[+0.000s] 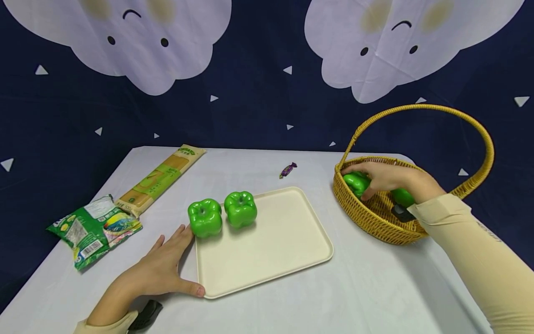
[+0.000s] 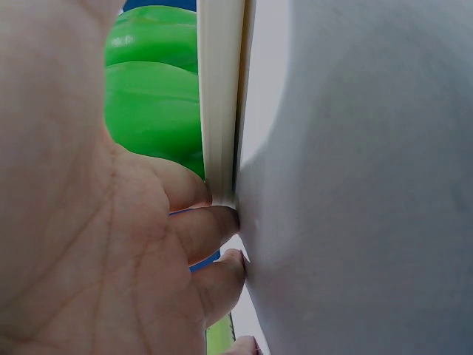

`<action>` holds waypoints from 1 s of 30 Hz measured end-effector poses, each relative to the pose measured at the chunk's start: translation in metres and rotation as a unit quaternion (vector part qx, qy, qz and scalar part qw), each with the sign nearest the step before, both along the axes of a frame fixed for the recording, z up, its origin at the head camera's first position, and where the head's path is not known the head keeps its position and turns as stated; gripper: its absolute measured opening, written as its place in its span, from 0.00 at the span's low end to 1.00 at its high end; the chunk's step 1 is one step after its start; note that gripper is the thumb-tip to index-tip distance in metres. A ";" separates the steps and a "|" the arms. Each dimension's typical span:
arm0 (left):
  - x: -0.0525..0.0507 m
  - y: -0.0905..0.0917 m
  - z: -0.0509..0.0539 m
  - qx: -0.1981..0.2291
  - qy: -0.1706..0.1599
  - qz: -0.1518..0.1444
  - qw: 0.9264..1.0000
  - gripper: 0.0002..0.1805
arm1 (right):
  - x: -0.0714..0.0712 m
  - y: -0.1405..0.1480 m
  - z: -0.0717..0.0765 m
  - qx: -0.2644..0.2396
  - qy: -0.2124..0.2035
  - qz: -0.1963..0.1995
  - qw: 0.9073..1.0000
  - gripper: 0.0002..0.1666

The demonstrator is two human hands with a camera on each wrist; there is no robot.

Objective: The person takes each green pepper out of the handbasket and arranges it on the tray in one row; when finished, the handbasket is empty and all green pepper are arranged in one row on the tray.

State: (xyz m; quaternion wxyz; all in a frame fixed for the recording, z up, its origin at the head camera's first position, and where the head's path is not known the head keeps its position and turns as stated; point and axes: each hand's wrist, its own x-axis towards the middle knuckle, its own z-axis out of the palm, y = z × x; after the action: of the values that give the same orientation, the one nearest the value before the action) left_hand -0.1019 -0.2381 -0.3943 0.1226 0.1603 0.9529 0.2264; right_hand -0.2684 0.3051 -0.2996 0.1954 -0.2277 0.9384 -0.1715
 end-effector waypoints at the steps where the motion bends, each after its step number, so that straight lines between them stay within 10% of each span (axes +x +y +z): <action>1: 0.000 0.000 0.000 0.000 0.001 0.000 1.000 0.89 | 0.000 0.000 0.000 0.000 0.000 -0.001 1.000 0.52; 30: 0.000 0.000 0.001 -0.002 0.002 -0.004 1.000 0.89 | 0.009 0.012 0.000 -0.032 -0.004 0.005 0.999 0.48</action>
State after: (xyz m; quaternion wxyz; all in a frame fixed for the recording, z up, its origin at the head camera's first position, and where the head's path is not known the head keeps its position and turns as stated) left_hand -0.1023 -0.2382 -0.3935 0.1220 0.1641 0.9529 0.2240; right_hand -0.2596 0.3173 -0.2995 0.1926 -0.2380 0.9305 -0.2011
